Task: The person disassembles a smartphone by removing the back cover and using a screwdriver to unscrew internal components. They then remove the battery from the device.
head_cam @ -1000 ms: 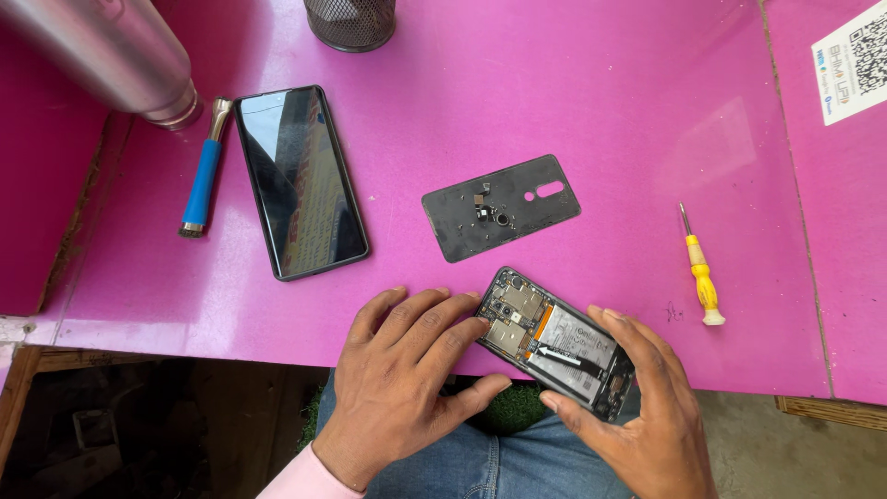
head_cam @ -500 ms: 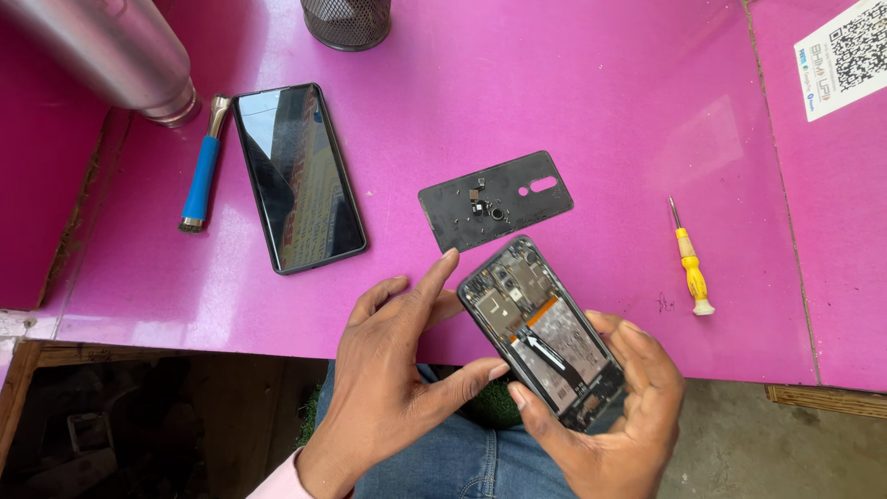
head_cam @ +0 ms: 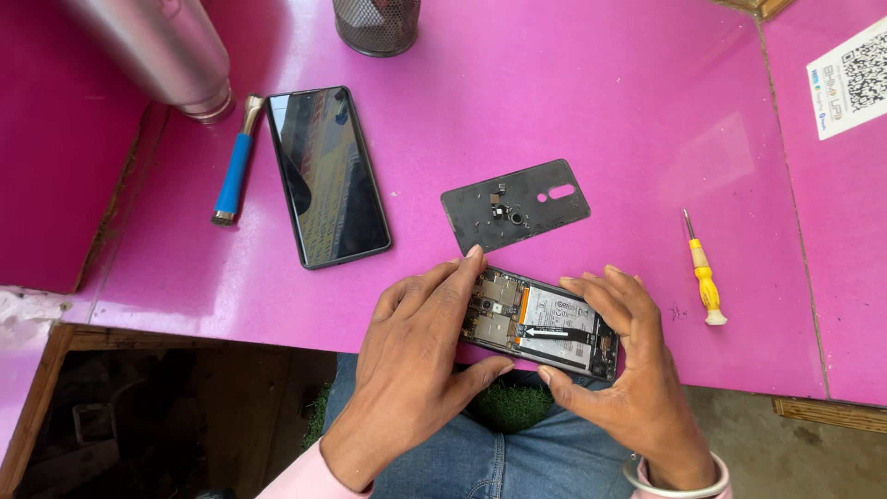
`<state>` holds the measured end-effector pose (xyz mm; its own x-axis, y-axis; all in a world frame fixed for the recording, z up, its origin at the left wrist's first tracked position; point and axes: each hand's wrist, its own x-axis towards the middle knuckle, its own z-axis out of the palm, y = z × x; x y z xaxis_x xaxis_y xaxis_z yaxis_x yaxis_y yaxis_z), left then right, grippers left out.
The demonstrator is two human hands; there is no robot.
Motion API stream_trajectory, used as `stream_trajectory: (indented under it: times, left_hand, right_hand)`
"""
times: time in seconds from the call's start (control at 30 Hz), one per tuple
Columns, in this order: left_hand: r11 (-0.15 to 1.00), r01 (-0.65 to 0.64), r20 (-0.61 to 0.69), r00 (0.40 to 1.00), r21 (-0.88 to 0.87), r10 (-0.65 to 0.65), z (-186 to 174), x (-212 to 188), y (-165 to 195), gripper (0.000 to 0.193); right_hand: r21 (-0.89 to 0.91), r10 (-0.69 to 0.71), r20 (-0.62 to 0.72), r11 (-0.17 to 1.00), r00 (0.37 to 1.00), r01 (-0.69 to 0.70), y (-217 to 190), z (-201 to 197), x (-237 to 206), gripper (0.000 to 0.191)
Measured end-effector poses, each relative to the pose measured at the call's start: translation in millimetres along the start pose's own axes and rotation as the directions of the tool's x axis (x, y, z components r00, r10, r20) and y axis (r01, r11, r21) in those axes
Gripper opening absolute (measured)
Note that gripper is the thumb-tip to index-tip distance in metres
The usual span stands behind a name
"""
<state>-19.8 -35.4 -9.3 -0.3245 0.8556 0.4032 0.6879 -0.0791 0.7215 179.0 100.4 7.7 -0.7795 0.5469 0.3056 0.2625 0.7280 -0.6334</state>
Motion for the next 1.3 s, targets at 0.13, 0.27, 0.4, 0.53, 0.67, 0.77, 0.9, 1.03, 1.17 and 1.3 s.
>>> stream_trajectory:
  times: [0.13,0.27,0.4,0.53,0.67,0.77,0.9,1.03,1.17,1.3]
  left_hand:
    - [1.0,-0.018,-0.028,0.999,0.004,0.018,0.6,-0.1,0.1,0.099]
    - [0.999,-0.031,-0.061,0.998,0.014,0.031,1.9,0.1,1.3,0.104]
    - [1.0,0.01,-0.023,1.0,0.004,-0.01,1.5,0.3,1.3,0.107]
    - [1.0,0.0,-0.037,0.999,-0.007,0.0,0.7,-0.2,0.1,0.105]
    - [1.0,-0.005,-0.038,0.999,-0.004,0.005,1.1,-1.1,-1.0,0.102]
    - [1.0,-0.005,-0.024,1.0,-0.013,0.004,1.2,-1.9,-1.9,0.098]
    - [1.0,-0.02,-0.035,0.999,-0.001,0.02,1.2,-2.3,-2.6,0.094]
    - [1.0,-0.022,-0.032,0.999,-0.004,0.022,0.9,-2.0,-2.3,0.094]
    - [1.0,-0.028,-0.035,0.999,0.002,0.028,0.5,-1.9,-1.8,0.094]
    - [0.999,-0.035,-0.037,0.999,0.004,0.035,0.3,-2.3,-1.8,0.092]
  right_hand:
    - [0.09,-0.089,-0.02,0.992,0.996,0.091,-3.9,-5.0,4.1,0.102]
    - [0.42,-0.068,0.024,0.906,0.997,0.052,-8.1,0.0,13.2,0.093]
    - [0.393,-0.146,0.134,0.916,0.98,0.083,-11.5,7.2,28.7,0.093]
    - [0.348,-0.186,0.205,0.931,0.961,0.106,-17.9,8.4,36.3,0.093]
    - [0.279,-0.237,0.263,0.947,0.935,0.161,-20.7,8.9,44.1,0.089]
    - [0.253,-0.256,0.298,0.95,0.92,0.182,-23.1,11.5,49.5,0.092]
    - [0.26,-0.218,0.348,0.957,0.912,0.13,-28.9,11.3,52.8,0.098]
    - [0.274,-0.19,0.364,0.957,0.912,0.09,-31.1,10.1,53.8,0.098]
    - [0.361,-0.2,0.31,0.929,0.929,0.08,-21.4,13.2,56.2,0.095]
    - [0.506,-0.164,0.142,0.86,0.976,0.071,-8.7,9.4,47.0,0.091]
